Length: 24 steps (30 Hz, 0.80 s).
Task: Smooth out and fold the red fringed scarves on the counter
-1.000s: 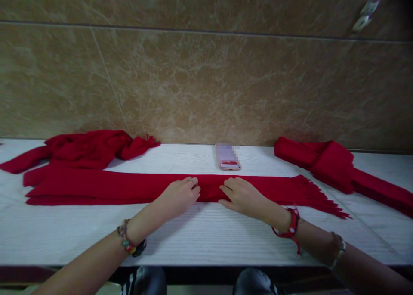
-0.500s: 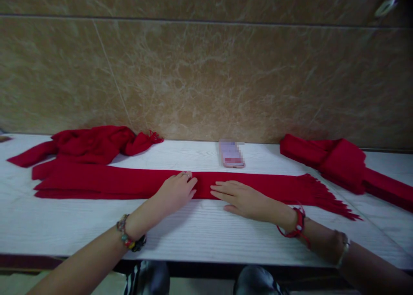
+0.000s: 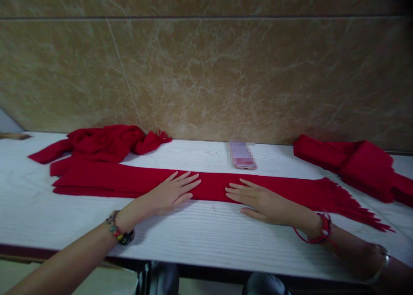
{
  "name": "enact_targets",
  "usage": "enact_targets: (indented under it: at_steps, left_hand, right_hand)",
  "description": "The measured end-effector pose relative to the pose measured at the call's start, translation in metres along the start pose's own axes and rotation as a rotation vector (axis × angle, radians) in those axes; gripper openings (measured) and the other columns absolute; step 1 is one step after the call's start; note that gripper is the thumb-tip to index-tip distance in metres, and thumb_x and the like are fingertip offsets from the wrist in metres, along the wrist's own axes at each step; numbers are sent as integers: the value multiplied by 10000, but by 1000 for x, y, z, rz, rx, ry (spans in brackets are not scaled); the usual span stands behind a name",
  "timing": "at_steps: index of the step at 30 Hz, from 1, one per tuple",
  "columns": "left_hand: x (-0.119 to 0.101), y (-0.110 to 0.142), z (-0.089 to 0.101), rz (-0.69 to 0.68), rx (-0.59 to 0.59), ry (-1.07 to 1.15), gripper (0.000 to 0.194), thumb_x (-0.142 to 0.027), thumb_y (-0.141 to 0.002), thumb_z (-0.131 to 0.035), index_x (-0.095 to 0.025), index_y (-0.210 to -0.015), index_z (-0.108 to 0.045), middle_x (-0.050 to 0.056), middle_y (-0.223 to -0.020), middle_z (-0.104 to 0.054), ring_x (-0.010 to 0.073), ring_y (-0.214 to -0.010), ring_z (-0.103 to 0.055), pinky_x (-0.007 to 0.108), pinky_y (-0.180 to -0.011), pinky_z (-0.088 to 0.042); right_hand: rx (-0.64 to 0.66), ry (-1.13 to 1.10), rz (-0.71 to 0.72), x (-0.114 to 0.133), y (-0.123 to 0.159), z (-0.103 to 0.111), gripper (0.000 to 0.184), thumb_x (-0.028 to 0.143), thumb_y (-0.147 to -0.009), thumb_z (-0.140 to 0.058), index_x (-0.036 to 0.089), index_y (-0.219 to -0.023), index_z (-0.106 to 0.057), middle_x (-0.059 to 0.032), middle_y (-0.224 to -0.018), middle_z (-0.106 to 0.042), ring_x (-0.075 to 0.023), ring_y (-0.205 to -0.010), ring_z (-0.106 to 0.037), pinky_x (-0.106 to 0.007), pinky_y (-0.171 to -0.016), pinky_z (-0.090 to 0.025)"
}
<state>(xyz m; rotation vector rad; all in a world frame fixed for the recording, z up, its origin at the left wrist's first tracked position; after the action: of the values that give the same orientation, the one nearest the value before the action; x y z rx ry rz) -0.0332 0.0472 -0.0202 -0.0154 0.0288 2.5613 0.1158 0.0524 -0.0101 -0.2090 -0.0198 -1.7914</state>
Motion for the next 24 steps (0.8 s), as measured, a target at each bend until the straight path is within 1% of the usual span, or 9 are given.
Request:
enact_targets:
  at_steps: [2,4,8,10,13,16,18,21,24]
  left_hand:
    - [-4,0,6,-2,-44,-7,441,-312,-927,-269,-230,-1360,-256,44,-1416,-301,198,-1315,-203,445,-1050,-168]
    - [-15,-1,15,-65,-116,-18,420,-234,-908,-313,-197,-1326,-331,62,-1376,-374,192,-1286,-274,416,-1046,-200]
    - [-33,1,28,-187,-192,-16,320,-141,-852,-400,-175,-1141,-535,67,-1154,-569,170,-1069,-498,314,-929,-373]
    - [-32,0,28,-171,-192,-24,273,-166,-858,-418,-175,-1087,-565,60,-1069,-600,165,-972,-540,298,-862,-421]
    - [-29,-2,25,-99,-184,-79,258,-255,-865,-443,-167,-1076,-563,73,-1031,-598,183,-922,-557,312,-810,-451]
    - [-26,-6,23,-13,-175,-153,307,-332,-852,-468,-155,-1089,-549,99,-1019,-578,206,-872,-571,305,-704,-480]
    - [-26,-8,22,11,-171,-190,282,-313,-862,-450,-158,-1076,-550,102,-1005,-574,206,-836,-580,299,-661,-482]
    - [-35,-10,16,-97,-157,-191,221,-188,-873,-415,-175,-1041,-558,76,-1011,-583,186,-866,-576,299,-734,-470]
    - [-42,-9,15,-204,-183,-125,278,-107,-868,-393,-183,-1100,-527,52,-1093,-572,160,-977,-539,278,-850,-427]
  right_hand:
    - [-48,42,19,6,-7,2,455,286,-898,-383,183,-1338,-339,-69,-1335,-431,-167,-1272,-306,-410,-1068,-228]
    - [-122,82,27,16,-18,4,414,279,-892,-392,168,-1290,-418,-90,-1282,-490,-183,-1223,-381,-411,-1035,-291]
    - [-266,204,-28,29,-38,7,269,205,-859,-442,129,-1072,-588,-126,-1020,-622,-206,-949,-556,-380,-830,-461]
    - [-271,300,-83,29,-45,6,208,158,-836,-464,117,-969,-618,-127,-942,-630,-209,-854,-570,-363,-756,-482]
    - [-222,415,-151,24,-48,3,158,131,-814,-482,115,-875,-626,-126,-898,-627,-211,-791,-566,-343,-709,-486]
    - [-181,487,-164,22,-48,1,149,91,-796,-480,110,-836,-622,-123,-866,-621,-214,-781,-556,-340,-705,-478]
    - [-171,487,-150,22,-48,0,169,71,-799,-458,108,-845,-617,-114,-856,-613,-209,-783,-548,-333,-705,-473]
    - [-206,433,-165,19,-46,3,220,70,-826,-401,122,-859,-612,-95,-838,-598,-190,-752,-538,-319,-673,-469]
    - [-222,371,-170,18,-45,4,208,109,-835,-416,116,-906,-611,-104,-859,-597,-198,-788,-536,-339,-716,-468]
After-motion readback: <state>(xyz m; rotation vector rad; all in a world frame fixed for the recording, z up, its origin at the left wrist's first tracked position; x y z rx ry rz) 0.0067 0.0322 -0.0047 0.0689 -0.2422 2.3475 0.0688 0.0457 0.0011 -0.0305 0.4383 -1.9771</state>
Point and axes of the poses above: each hand's wrist, its own y-axis away from the middle knuckle, its own z-axis out of the back of the hand, x = y × z, the point moved 10 cm from there along -y, towards the middle knuckle
